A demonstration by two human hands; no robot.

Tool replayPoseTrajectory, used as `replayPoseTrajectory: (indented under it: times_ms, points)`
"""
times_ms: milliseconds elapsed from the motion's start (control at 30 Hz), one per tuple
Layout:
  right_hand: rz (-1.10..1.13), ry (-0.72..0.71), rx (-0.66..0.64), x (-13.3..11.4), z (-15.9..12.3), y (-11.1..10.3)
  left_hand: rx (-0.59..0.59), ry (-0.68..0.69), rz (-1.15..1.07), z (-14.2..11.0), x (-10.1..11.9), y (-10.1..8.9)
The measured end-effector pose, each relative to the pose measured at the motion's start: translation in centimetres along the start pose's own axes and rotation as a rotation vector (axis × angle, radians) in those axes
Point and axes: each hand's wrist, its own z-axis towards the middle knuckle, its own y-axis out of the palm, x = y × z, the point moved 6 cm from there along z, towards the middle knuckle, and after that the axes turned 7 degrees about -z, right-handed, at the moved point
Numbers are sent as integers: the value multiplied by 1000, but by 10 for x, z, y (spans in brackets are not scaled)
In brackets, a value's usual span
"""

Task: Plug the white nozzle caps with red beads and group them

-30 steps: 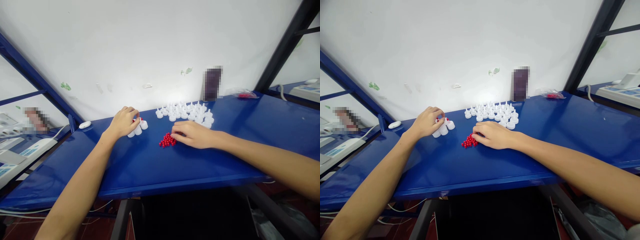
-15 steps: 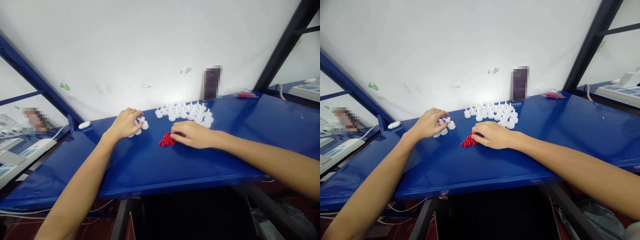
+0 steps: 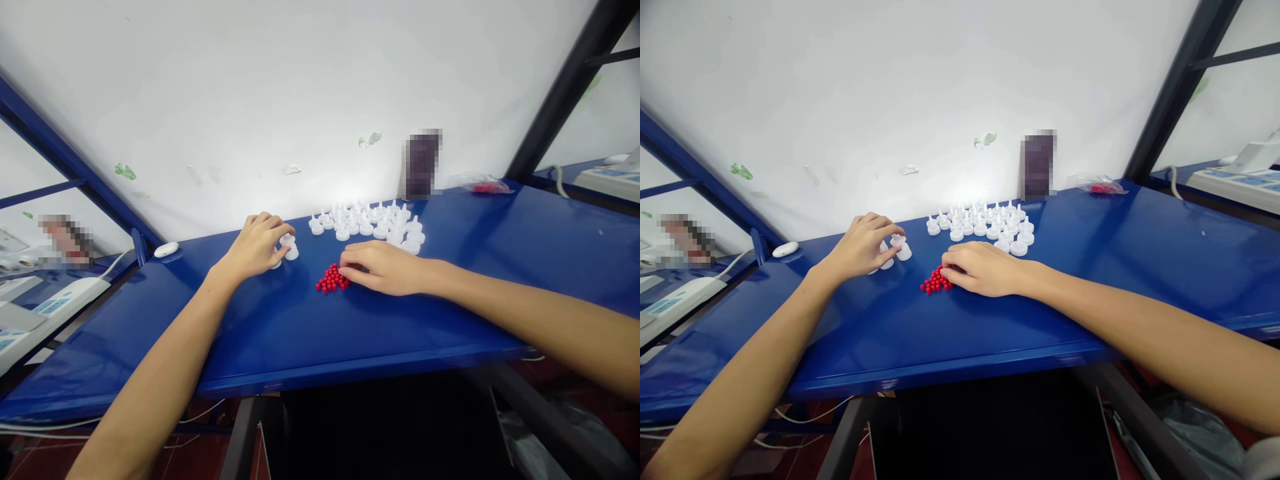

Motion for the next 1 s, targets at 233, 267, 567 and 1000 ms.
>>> replayPoseTrajectory:
  times_ms: [233, 267, 567, 1000]
  points:
    - [-2, 0, 1, -1, 0, -1, -29, -13, -42, -2, 0, 5]
    - [-1, 1, 2, -2, 0, -1, -34, -16, -45, -2, -1, 5]
    - [-14, 5, 4, 1, 0, -2, -16, -118, 26, -4, -13, 5]
    - [-390, 323, 145, 46, -1, -38, 469, -130, -279, -3, 21, -26]
